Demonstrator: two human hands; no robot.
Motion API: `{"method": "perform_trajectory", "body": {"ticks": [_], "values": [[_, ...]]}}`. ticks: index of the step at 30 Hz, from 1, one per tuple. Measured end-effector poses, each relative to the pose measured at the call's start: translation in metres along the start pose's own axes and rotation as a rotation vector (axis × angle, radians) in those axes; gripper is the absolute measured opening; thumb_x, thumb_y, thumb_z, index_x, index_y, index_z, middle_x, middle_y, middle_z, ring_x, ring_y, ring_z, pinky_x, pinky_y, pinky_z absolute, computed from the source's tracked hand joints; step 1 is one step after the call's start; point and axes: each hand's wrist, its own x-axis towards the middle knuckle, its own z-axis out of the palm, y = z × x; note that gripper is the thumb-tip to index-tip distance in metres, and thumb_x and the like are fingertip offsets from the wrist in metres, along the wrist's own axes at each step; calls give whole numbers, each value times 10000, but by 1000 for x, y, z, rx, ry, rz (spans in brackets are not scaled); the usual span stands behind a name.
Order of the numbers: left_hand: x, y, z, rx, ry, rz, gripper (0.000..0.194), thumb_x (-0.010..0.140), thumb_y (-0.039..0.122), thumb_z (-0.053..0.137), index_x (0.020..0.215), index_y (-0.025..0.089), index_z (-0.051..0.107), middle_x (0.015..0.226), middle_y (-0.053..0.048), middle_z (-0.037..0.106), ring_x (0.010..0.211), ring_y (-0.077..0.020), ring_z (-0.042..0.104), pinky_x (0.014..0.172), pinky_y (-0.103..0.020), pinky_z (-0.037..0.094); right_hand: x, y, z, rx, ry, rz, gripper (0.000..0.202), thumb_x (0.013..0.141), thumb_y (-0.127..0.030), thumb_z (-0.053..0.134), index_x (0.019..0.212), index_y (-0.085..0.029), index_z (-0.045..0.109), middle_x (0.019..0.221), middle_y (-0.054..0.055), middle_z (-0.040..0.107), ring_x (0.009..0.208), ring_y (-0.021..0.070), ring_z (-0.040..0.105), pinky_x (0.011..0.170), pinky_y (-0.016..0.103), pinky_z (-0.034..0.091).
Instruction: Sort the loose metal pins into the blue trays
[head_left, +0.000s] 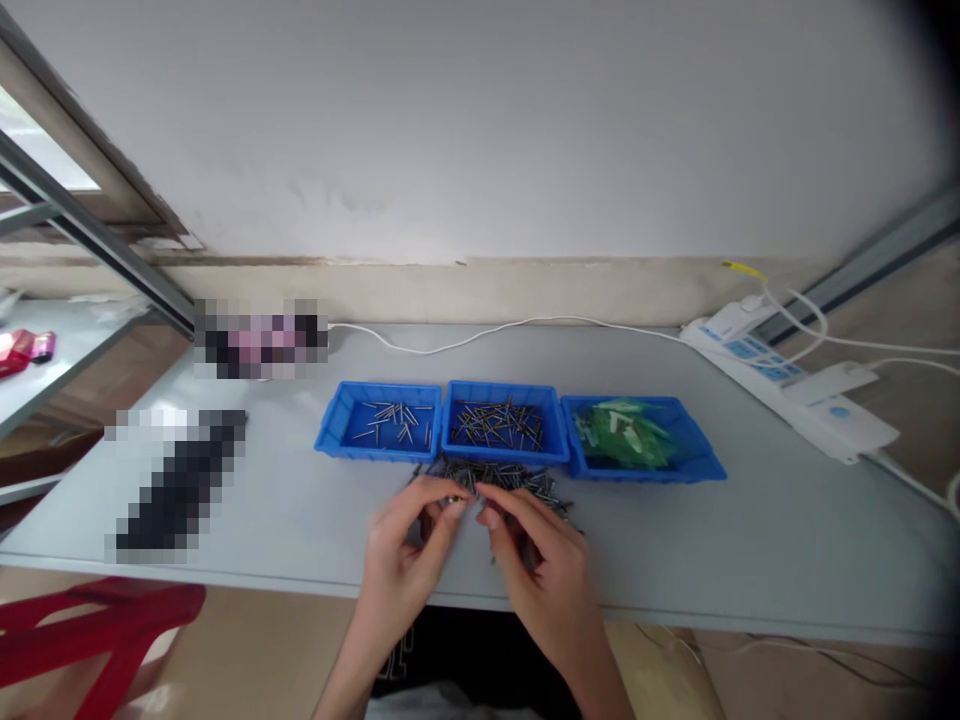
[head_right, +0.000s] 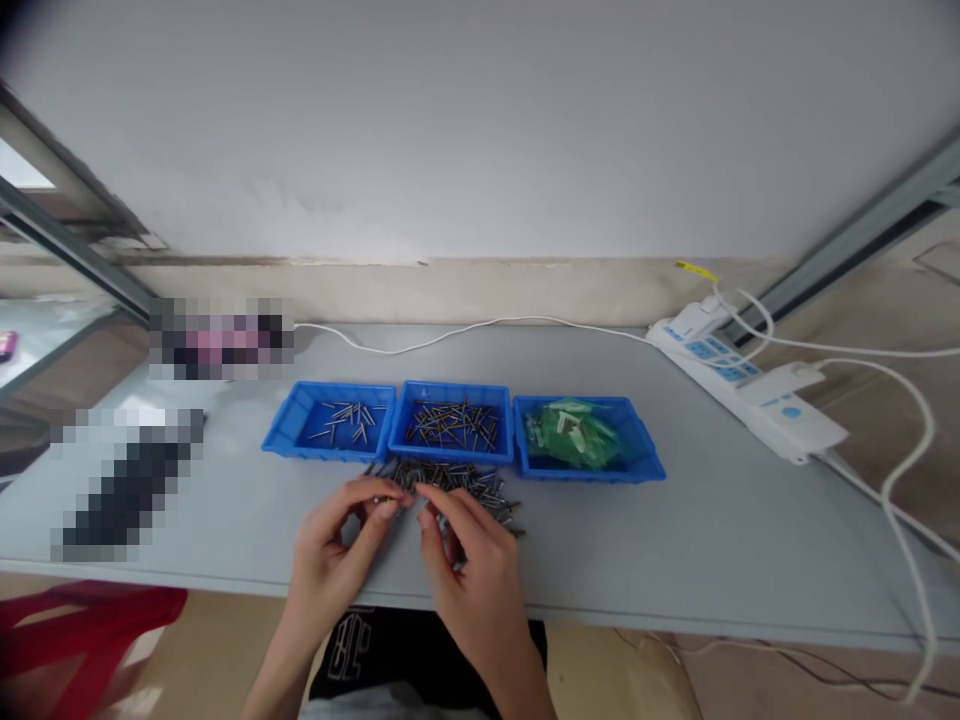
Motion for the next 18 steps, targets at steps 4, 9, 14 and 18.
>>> {"method": "perform_trajectory", "body": {"ticks": [4, 9, 14, 18], "values": [[-3, -4, 0, -34, -56, -54, 190, 1102, 285, 590, 1106, 206, 762, 946, -56, 818, 705, -142, 682, 662, -233, 543, 1, -1, -1, 27, -13, 13, 238, 1079, -236, 584, 1207, -226, 784, 953, 47, 793, 745, 149, 743, 685, 237, 602], [-4, -5, 1, 6, -76, -33, 180, 1098, 270, 590, 1124, 208, 757, 998, -64, 818, 668, -129, 648, 652, -229, 540, 1, 1, 1, 26, -3, 9, 248, 1073, -246, 595, 1249, -232, 770, 1057, 75, 817, 853, 177, 785, 751, 258, 641], [0, -1, 2, 20, -98, 11, 149, 1077, 222, 590, 1073, 198, 738, 1001, -75, 816, 729, -149, 706, 691, -241, 562, 1, 1, 0, 21, -15, -2, 258, 1073, -243, 577, 1249, -242, 765, 1074, 73, 820, 906, 187, 794, 800, 272, 655], [3, 0, 2, 55, -126, 14, 119, 1062, 213, 614, 1041, 211, 731, 946, -53, 795, 746, -152, 697, 674, -235, 536, -1, 1, 1, 14, -25, -2, 265, 1081, -243, 571, 1279, -248, 747, 1064, 65, 812, 871, 176, 779, 750, 259, 637]]}}
